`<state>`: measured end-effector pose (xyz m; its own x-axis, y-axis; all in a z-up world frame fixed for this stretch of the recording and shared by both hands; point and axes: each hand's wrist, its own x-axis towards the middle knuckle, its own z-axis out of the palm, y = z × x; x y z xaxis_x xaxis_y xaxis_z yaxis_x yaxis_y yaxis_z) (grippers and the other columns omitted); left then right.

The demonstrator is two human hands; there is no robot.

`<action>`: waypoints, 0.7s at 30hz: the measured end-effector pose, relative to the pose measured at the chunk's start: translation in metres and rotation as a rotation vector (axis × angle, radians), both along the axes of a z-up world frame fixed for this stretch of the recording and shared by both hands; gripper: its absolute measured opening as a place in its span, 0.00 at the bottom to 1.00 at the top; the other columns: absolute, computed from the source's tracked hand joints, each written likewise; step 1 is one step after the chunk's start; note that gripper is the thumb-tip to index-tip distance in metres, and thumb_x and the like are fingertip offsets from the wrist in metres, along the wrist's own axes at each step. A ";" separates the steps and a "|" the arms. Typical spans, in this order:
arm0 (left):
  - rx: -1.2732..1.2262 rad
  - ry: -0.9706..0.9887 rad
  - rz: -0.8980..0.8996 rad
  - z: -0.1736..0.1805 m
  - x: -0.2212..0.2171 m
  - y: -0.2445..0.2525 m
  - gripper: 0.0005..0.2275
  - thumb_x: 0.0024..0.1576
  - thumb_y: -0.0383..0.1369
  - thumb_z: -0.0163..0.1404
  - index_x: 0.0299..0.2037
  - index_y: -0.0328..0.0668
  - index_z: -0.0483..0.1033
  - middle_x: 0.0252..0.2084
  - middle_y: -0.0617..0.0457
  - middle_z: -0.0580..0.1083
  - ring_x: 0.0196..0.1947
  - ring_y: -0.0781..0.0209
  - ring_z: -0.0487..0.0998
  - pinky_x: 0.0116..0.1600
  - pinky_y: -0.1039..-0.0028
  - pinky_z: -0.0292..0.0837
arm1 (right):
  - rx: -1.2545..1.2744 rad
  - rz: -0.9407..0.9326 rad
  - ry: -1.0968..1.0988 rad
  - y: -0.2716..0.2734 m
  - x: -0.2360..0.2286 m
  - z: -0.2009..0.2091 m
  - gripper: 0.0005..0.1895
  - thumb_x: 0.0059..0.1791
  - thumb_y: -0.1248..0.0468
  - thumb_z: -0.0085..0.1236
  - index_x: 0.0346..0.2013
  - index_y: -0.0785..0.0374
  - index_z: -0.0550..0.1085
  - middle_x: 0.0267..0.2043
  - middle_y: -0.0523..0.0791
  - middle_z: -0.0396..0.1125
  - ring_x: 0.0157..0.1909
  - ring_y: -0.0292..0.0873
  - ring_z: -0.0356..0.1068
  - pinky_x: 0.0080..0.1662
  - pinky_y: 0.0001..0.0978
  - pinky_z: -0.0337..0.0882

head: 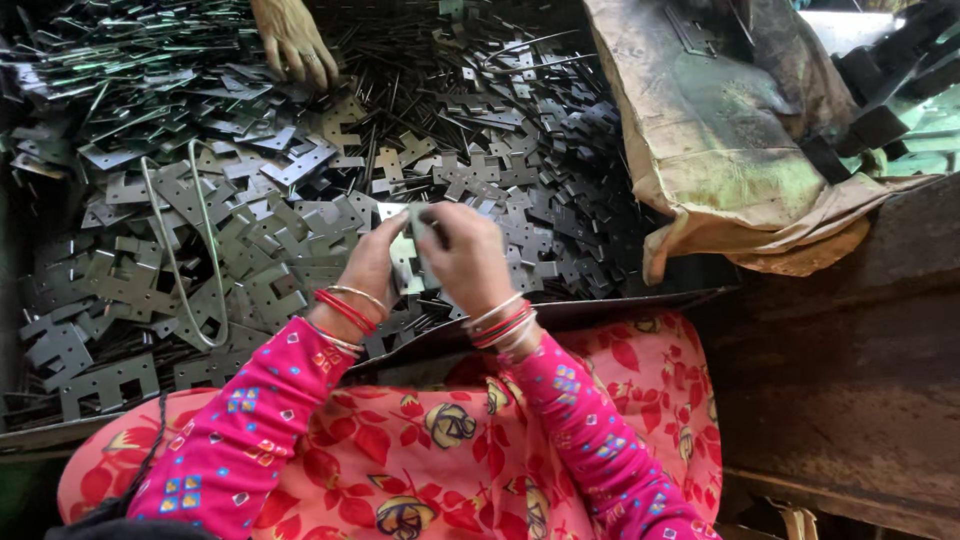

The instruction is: The person inserts metal rods into small metal plates and places the assembled units into a sack. The person repeatedly picks up plates and rods from a large pile, aligns them, and transfers the finished assemblies to a nearby bag.

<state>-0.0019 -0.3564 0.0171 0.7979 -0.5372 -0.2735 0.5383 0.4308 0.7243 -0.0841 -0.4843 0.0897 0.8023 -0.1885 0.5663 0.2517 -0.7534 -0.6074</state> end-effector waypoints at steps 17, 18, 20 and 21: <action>0.097 0.124 -0.083 0.017 -0.004 -0.002 0.28 0.61 0.59 0.45 0.46 0.36 0.77 0.35 0.47 0.78 0.31 0.54 0.79 0.36 0.61 0.79 | 1.192 0.277 0.320 -0.068 -0.005 -0.028 0.08 0.51 0.68 0.62 0.42 0.71 0.77 0.31 0.45 0.74 0.27 0.34 0.69 0.30 0.24 0.69; 0.057 0.116 -0.098 0.022 -0.006 -0.002 0.29 0.59 0.60 0.43 0.47 0.38 0.77 0.37 0.48 0.79 0.33 0.55 0.81 0.37 0.60 0.80 | 1.228 0.311 0.312 -0.066 -0.005 -0.029 0.08 0.52 0.68 0.62 0.43 0.71 0.76 0.31 0.46 0.74 0.27 0.35 0.70 0.30 0.25 0.70; -0.023 0.100 -0.129 0.031 -0.009 -0.002 0.31 0.54 0.61 0.38 0.49 0.42 0.77 0.40 0.50 0.81 0.35 0.55 0.84 0.38 0.57 0.83 | 1.147 0.351 0.282 -0.059 0.001 -0.031 0.10 0.52 0.67 0.61 0.44 0.72 0.76 0.33 0.46 0.74 0.30 0.35 0.73 0.33 0.26 0.74; -0.042 0.088 -0.163 0.035 -0.010 -0.001 0.30 0.56 0.59 0.40 0.49 0.39 0.77 0.40 0.48 0.81 0.37 0.54 0.84 0.39 0.58 0.83 | 1.030 0.356 0.260 -0.054 0.004 -0.032 0.11 0.52 0.66 0.61 0.45 0.71 0.76 0.35 0.45 0.75 0.33 0.35 0.75 0.35 0.27 0.76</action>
